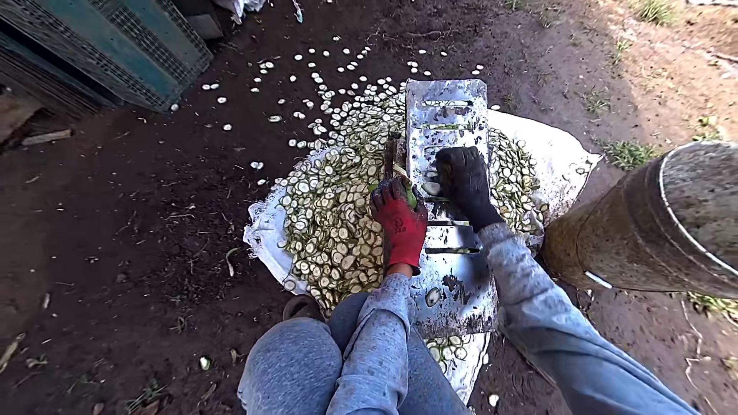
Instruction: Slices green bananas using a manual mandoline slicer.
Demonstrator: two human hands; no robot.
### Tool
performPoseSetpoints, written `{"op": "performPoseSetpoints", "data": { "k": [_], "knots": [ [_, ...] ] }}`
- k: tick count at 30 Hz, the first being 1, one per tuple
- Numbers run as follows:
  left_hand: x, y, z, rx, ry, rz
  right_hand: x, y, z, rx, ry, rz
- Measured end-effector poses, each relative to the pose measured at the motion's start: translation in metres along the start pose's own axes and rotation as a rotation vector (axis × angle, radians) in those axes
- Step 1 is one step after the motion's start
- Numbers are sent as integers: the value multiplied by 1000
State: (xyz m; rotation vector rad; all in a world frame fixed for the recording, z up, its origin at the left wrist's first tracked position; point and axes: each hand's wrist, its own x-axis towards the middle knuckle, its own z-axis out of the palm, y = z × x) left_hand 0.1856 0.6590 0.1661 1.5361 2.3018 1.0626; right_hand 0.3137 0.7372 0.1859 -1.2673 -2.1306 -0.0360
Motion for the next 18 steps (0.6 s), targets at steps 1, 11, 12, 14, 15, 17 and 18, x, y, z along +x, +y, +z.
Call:
{"op": "performPoseSetpoints", "data": {
  "k": [1, 11, 12, 14, 15, 17, 18],
  "knots": [
    [0, -1, -2, -4, -13, 8, 32, 7, 5, 2, -29, 17],
    [-10, -5, -7, -34, -31, 38, -143, -70, -30, -116, 52, 132],
    [-13, -7, -7, -26, -38, 42, -134, -68, -27, -119, 51, 128],
    [-17, -9, -8, -30, -51, 53, -81, -53, -15, -155, 13, 132],
    [-16, -8, -8, -33, -52, 51, -42, -43, -8, -181, -57, 169],
    [-9, -6, -7, -36, -44, 33, 34, -23, 14, -262, -104, 234],
    [-4, -7, -7, -35, -46, 22, 61, -18, 21, -269, -120, 243]
  ]
}}
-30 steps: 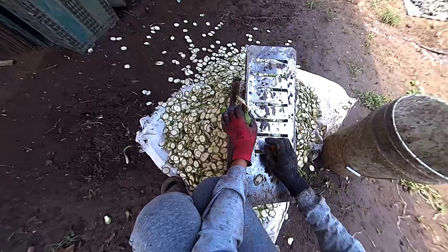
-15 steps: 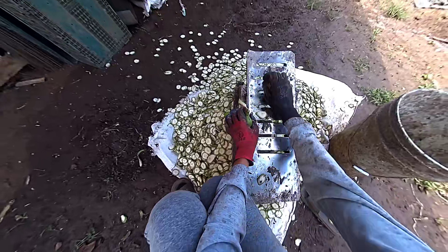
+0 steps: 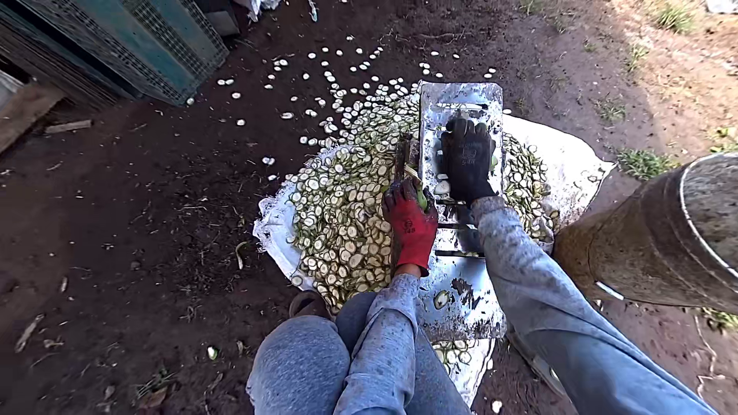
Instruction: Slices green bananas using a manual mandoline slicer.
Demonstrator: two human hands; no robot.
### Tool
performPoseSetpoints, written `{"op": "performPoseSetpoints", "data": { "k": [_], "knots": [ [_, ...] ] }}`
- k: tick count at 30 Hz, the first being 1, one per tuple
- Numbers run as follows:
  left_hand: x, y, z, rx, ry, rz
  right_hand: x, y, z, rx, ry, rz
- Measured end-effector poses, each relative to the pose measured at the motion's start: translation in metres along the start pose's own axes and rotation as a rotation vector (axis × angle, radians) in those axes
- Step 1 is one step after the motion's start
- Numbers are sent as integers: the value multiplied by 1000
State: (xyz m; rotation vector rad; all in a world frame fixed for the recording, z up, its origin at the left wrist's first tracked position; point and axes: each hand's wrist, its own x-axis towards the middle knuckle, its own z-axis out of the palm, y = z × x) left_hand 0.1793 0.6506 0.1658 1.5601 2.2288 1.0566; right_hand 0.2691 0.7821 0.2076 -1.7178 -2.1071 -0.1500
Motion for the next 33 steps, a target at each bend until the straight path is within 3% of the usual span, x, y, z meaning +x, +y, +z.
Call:
{"op": "performPoseSetpoints", "data": {
  "k": [2, 4, 7, 9, 11, 14, 19, 21, 23, 26, 28, 30, 33],
  "knots": [
    [3, -4, 1, -8, 2, 5, 18, -2, 3, 41, 27, -41],
    [2, -4, 2, -31, 3, 7, -3, 6, -9, 206, 91, -115],
    [0, -3, -2, -57, -12, 4, -94, 12, -32, 689, 225, -128],
    [-2, -1, -1, -56, -1, 3, -172, 7, -46, 993, 284, 17],
    [0, 1, 2, -44, 33, -1, -215, 3, -54, 1158, 343, 131],
    [-3, 2, 1, -30, 33, -4, -187, 13, -36, 1085, 434, 110],
    [-13, -6, -1, -45, 1, 26, -23, 15, 3, 855, 390, -22],
    [-13, -9, -2, -48, 0, 33, 2, 14, 8, 898, 385, -16],
    [-12, -8, -3, -56, -15, 30, -39, 14, -2, 964, 339, -30],
    [-11, 0, -5, -65, -31, -8, -178, 13, -23, 1041, 276, 2],
    [-7, 6, -5, -67, -19, -31, -237, 10, -31, 1033, 283, 6],
    [-9, 3, -5, -50, -23, -13, -226, 13, -27, 984, 284, -40],
    [-14, -3, -2, -47, -22, 24, -128, 22, -8, 837, 171, -82]
  ]
}}
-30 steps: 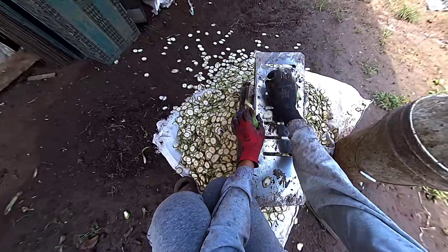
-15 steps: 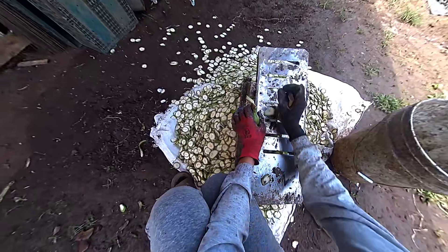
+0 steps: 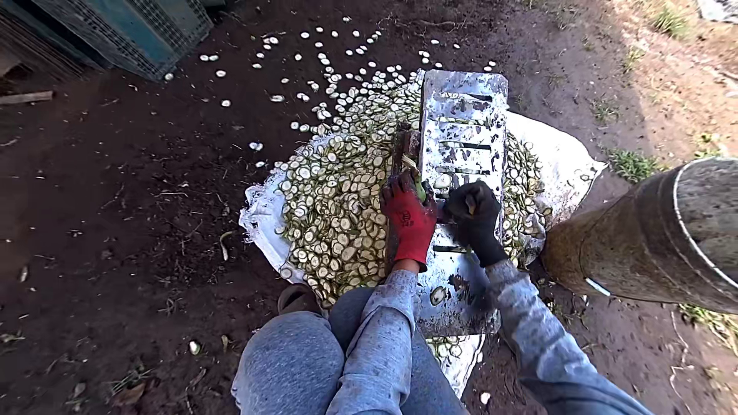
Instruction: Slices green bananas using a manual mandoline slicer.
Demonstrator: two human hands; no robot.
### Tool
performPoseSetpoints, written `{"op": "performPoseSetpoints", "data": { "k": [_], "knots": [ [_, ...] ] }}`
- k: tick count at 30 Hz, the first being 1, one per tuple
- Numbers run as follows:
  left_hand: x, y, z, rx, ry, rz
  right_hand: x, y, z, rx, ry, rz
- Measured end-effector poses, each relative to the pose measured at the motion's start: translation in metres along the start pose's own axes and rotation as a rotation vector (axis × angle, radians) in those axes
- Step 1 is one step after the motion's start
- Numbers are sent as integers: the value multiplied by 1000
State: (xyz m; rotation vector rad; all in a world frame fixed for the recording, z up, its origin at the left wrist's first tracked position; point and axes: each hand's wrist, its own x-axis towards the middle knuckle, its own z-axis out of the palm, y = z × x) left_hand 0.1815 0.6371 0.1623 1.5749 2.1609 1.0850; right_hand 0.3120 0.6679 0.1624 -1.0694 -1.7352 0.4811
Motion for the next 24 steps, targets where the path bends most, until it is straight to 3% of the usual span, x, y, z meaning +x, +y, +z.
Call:
{"op": "performPoseSetpoints", "data": {
  "k": [3, 5, 7, 12, 14, 19, 21, 24],
  "knots": [
    [9, 2, 1, -5, 6, -25, 100, 21, 23, -211, -71, -26],
    [13, 3, 1, -5, 17, -35, 123, 26, 27, -287, -48, -45],
    [14, 3, 0, -6, 6, -34, 98, 22, 21, -248, -10, -84],
    [15, 3, 4, 2, 33, -47, -75, -21, -16, -148, -112, 36],
    [18, 5, 4, 20, 31, -61, -82, -18, -18, -204, -124, -16],
    [16, 6, 3, 15, 15, -68, 54, 23, 9, -412, -174, -150],
    [16, 5, 5, 19, 14, -62, 109, 35, 20, -484, -197, -99],
    [15, 3, 5, 18, 22, -51, 129, 35, 26, -526, -171, -1]
  ]
}}
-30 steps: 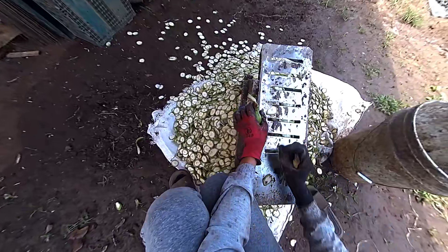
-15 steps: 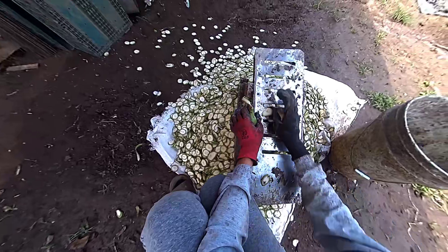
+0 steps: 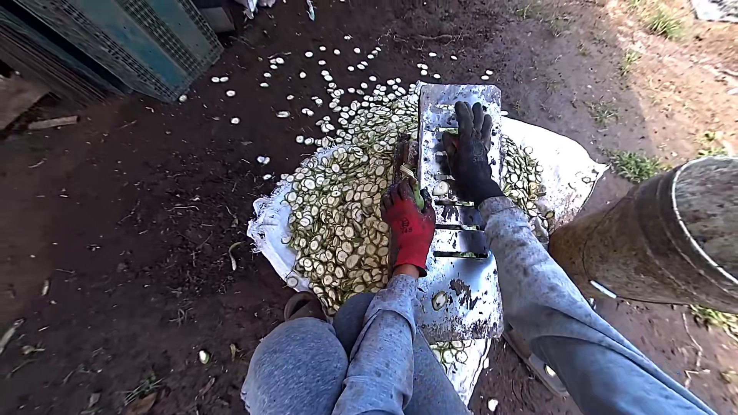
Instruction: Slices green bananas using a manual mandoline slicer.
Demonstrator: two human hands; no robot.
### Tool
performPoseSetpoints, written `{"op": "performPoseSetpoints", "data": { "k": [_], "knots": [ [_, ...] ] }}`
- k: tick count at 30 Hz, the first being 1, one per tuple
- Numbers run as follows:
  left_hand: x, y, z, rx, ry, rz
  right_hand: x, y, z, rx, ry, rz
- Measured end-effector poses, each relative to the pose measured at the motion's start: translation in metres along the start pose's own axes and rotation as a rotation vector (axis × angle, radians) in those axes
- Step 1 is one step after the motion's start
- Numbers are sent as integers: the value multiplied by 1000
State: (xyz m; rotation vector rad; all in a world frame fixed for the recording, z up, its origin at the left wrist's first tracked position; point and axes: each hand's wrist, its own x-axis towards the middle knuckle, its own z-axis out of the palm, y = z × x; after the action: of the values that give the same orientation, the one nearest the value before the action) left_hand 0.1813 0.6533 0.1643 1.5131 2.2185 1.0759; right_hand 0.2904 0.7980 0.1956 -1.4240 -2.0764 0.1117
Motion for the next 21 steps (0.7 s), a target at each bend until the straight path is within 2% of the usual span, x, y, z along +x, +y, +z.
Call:
{"op": "performPoseSetpoints", "data": {
  "k": [2, 5, 7, 10, 16, 17, 19, 21],
  "knots": [
    [-1, 1, -2, -9, -10, -4, -40, -11, -10, 19, -2, 5],
    [-3, 0, -3, 1, -30, -14, -141, -24, -20, 75, -8, -77],
    [0, 1, -2, 23, -20, -16, -160, -21, -20, 47, 43, -117],
    [-1, 0, -1, 40, -10, -12, -122, -19, -19, -13, -43, -90],
    [5, 0, 4, 59, 19, -31, 30, 4, -4, -172, -26, 139],
    [7, -1, 3, 73, 16, -28, 47, 9, 0, -154, 24, 160],
    [8, -3, 2, 107, 1, -17, 57, 5, -8, -48, 156, 168],
    [8, -3, 6, 106, 1, 1, 40, -9, -42, 33, 272, 81]
  ]
}}
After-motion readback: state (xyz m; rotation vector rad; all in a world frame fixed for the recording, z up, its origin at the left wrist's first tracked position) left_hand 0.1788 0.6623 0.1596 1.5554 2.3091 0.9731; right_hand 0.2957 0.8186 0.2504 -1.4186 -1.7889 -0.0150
